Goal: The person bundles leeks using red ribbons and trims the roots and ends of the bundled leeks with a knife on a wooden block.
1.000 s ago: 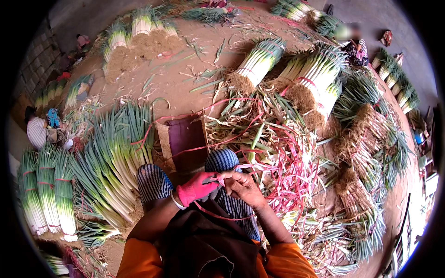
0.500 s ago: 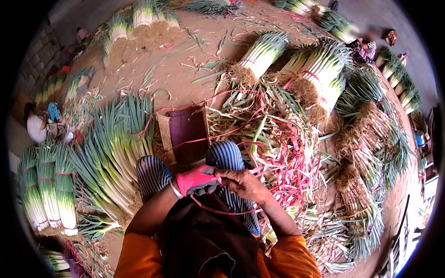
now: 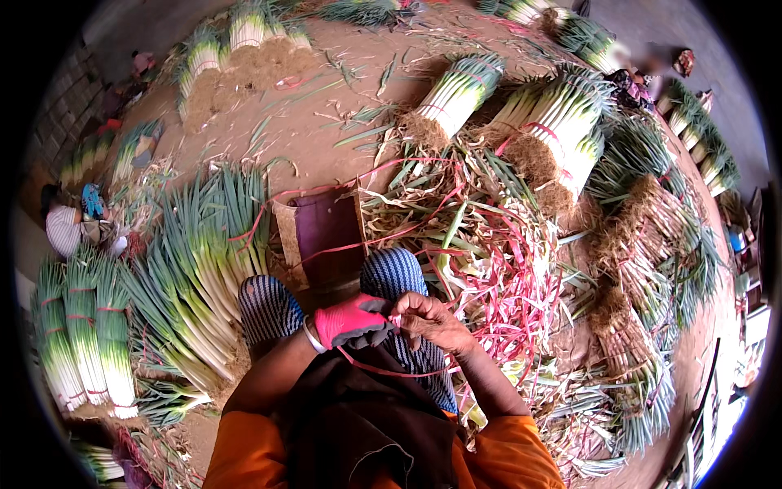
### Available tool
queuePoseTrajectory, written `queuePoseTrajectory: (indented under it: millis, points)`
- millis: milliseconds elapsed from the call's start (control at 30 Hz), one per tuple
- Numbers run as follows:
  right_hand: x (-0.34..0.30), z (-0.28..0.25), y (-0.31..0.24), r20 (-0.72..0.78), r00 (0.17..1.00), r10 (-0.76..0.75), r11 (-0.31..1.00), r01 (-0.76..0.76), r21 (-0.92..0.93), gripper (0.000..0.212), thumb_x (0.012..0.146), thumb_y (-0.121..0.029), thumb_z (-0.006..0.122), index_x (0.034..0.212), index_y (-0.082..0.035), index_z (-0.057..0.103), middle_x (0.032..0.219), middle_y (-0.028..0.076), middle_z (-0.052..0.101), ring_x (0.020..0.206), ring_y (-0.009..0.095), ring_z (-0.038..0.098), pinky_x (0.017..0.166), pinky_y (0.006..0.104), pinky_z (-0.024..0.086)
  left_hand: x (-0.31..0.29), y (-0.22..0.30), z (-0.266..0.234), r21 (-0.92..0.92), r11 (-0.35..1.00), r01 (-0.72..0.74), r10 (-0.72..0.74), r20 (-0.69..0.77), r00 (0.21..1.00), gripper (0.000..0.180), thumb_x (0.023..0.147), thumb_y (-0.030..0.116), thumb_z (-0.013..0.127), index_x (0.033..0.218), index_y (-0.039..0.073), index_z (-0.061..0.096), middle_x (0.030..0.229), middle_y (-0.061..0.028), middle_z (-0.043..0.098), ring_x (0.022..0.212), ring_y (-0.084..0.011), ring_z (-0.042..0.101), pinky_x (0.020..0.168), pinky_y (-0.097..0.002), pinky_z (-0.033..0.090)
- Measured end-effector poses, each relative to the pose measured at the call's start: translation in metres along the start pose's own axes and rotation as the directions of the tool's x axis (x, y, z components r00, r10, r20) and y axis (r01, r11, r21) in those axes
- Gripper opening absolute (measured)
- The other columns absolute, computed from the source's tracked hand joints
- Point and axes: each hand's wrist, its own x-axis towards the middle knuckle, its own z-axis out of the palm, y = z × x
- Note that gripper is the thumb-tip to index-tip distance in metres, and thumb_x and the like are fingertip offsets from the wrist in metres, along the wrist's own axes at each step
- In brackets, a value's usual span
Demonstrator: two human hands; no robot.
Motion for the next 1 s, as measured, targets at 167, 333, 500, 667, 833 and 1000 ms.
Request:
queuePoseTrajectory:
  millis: [167,333,500,667,833,1000]
  points:
    - [-0.002,-0.004,0.004,0.003,0.999,-0.049,0.992,0.049,0.118,0.016,0.090,-0.016,0.059,0.084,-0.006,0.049,0.069,-0.001,0.054,0.053,0.006,0.054,0.048,0.0189,0.044,0.005,-0.002,0.001,0.001,1.000,-0.002,0.002,0.000,1.000,0.018,0.085,0.021,0.055,0.091,0.006,0.061,0.062,-0.0002,0.057,0.045,-0.0058,0.048,0.039,-0.0179,0.033]
    - [-0.001,-0.004,0.015,-0.159,0.986,-0.056,0.969,0.092,0.231,0.018,0.088,-0.009,0.060,0.076,-0.006,0.047,0.070,0.002,0.056,0.053,0.009,0.057,0.048,0.0200,0.049,0.002,-0.013,-0.009,-0.082,0.989,-0.121,0.120,-0.017,0.993,0.016,0.084,0.018,0.056,0.093,0.005,0.060,0.075,-0.0018,0.060,0.052,-0.0058,0.050,0.040,-0.0178,0.034]
    - [-0.007,0.005,-0.010,-0.122,0.992,0.022,0.991,-0.005,0.134,0.022,0.092,-0.019,0.056,0.105,-0.002,0.052,0.072,0.003,0.056,0.052,0.010,0.056,0.047,0.0205,0.048,-0.008,-0.005,-0.005,-0.116,0.993,-0.034,0.026,-0.071,0.997,0.015,0.085,0.016,0.055,0.096,0.006,0.060,0.073,-0.0019,0.058,0.051,-0.0055,0.048,0.039,-0.0178,0.033]
    - [-0.011,0.001,-0.004,-0.089,0.993,0.078,0.995,-0.082,-0.048,0.021,0.094,-0.024,0.053,0.098,-0.003,0.055,0.066,0.003,0.056,0.048,0.010,0.055,0.044,0.0200,0.045,-0.021,0.015,0.008,-0.150,0.983,-0.105,0.082,-0.156,0.984,0.019,0.087,0.017,0.053,0.101,0.006,0.060,0.065,-0.0012,0.053,0.048,-0.0038,0.043,0.039,-0.0182,0.030]
    - [-0.028,-0.005,-0.001,-0.384,0.902,-0.196,0.981,0.179,-0.079,0.023,0.090,-0.013,0.058,0.069,-0.010,0.049,0.057,-0.001,0.054,0.049,0.004,0.050,0.043,0.0182,0.039,-0.035,0.000,-0.003,-0.153,0.962,-0.228,0.199,-0.180,0.963,0.021,0.087,0.016,0.053,0.102,0.003,0.060,0.066,0.0000,0.054,0.047,-0.0026,0.040,0.041,-0.0172,0.029]
    - [-0.042,-0.019,0.009,-0.370,0.886,-0.280,0.935,0.164,-0.313,0.028,0.088,-0.015,0.062,0.065,-0.007,0.049,0.060,-0.002,0.053,0.051,0.002,0.045,0.047,0.0182,0.036,-0.046,-0.007,-0.006,-0.035,0.974,-0.224,0.214,-0.181,0.960,0.022,0.087,0.014,0.052,0.103,0.001,0.060,0.078,0.0008,0.059,0.048,-0.0013,0.038,0.043,-0.0168,0.028]
